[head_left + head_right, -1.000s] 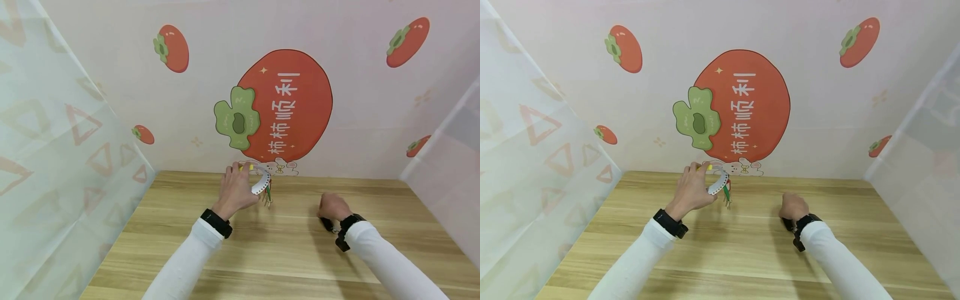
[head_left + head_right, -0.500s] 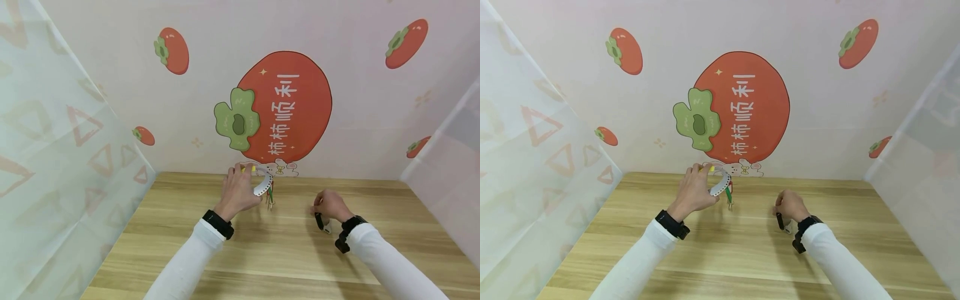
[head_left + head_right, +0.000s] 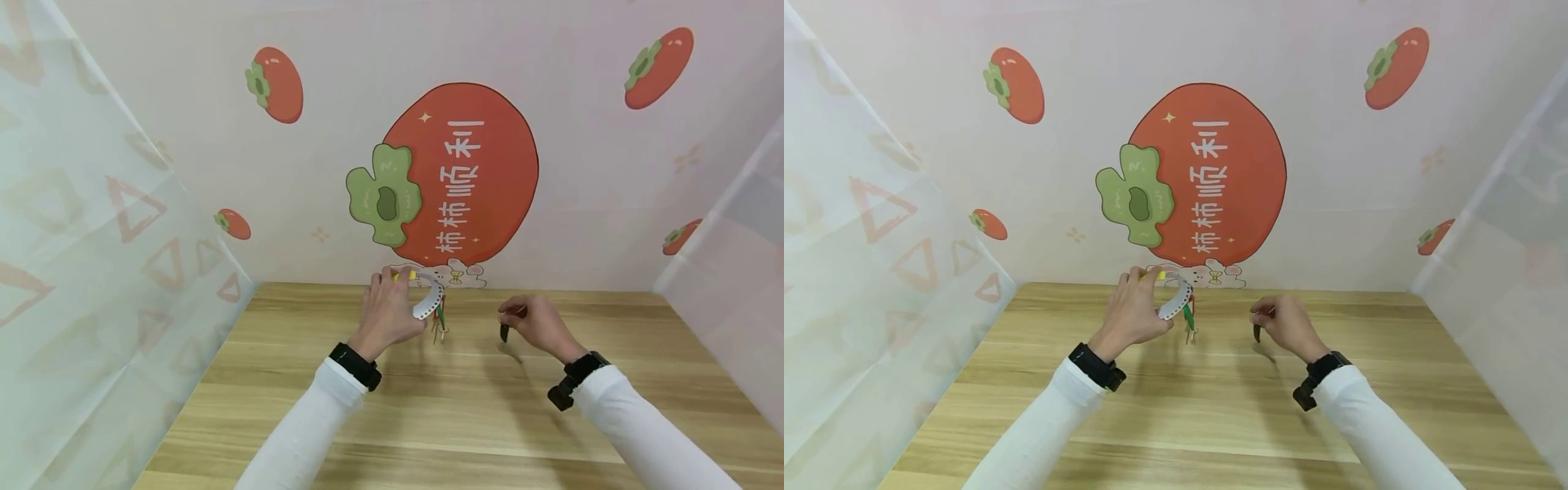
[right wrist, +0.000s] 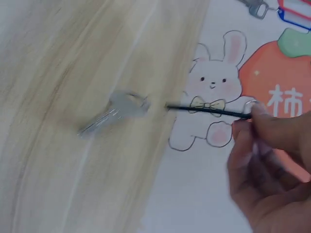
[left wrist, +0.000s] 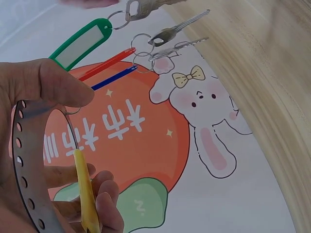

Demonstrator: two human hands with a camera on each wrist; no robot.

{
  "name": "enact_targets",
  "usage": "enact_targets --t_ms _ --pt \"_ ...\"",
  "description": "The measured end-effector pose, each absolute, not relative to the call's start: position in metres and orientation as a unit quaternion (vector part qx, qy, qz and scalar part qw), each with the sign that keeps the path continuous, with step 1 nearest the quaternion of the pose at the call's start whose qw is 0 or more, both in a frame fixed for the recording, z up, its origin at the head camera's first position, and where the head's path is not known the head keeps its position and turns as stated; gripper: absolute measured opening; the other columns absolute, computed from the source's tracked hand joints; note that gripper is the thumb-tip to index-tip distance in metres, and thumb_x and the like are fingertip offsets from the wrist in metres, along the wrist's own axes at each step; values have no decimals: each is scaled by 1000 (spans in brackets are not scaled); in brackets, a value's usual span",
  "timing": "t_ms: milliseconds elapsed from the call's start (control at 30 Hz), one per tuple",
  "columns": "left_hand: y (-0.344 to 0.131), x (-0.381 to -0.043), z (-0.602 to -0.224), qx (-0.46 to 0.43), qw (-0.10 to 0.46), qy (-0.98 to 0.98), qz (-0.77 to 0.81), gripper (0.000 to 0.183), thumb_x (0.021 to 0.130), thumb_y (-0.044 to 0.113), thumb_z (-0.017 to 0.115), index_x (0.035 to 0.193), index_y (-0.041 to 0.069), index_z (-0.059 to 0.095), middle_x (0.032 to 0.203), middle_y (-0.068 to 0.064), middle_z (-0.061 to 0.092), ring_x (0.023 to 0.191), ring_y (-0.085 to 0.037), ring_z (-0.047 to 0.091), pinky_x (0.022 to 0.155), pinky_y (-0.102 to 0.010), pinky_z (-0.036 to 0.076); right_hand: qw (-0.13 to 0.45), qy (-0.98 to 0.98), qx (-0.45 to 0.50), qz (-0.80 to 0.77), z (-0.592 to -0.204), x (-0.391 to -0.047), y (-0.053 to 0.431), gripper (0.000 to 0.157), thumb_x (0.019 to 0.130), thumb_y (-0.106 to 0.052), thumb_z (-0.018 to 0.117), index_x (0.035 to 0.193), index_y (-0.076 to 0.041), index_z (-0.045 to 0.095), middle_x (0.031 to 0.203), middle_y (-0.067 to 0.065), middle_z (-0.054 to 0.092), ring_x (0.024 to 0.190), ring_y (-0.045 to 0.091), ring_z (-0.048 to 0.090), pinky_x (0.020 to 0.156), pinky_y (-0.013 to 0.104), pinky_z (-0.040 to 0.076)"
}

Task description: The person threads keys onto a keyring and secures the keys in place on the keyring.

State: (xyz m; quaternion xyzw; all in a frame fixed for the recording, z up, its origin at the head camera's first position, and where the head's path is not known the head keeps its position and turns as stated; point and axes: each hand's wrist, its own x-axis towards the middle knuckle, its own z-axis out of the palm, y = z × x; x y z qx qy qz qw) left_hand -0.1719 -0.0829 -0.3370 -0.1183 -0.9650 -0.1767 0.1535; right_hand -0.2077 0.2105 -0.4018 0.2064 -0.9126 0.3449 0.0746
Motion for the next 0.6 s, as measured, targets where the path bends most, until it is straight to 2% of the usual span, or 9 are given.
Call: enact_targets --t_ms 167,267,433,600 --pt "-83 -171 -337 -118 153 -965 -179 82 65 24 85 140 6 56 125 -23 54 100 -35 50 75 -46 49 158 -891 224 362 -395 -205 201 6 87 -1 77 93 -3 77 83 5 73 69 14 66 60 26 53" --pt "-83 -171 -337 -118 153 -964 -180 82 64 22 84 140 7 57 125 -23 54 99 -36 51 75 -47 49 188 -877 231 378 -390 -202 196 9 86 1 78 93 -4 77 86 6 74 71 15 69 62 23 53" --pt "-83 -171 -337 -117 153 -964 -182 82 65 24 85 140 7 56 127 -23 54 101 -36 51 77 -48 49 198 -856 227 420 -378 -198 186 13 85 4 78 95 -4 79 92 8 73 77 20 71 67 18 53" --pt "-83 -171 -336 -115 148 -965 -182 83 66 28 85 141 7 55 127 -22 53 102 -36 51 79 -48 49 209 -848 215 438 -366 -193 175 11 86 2 78 95 -4 77 90 8 74 76 21 71 67 16 52"
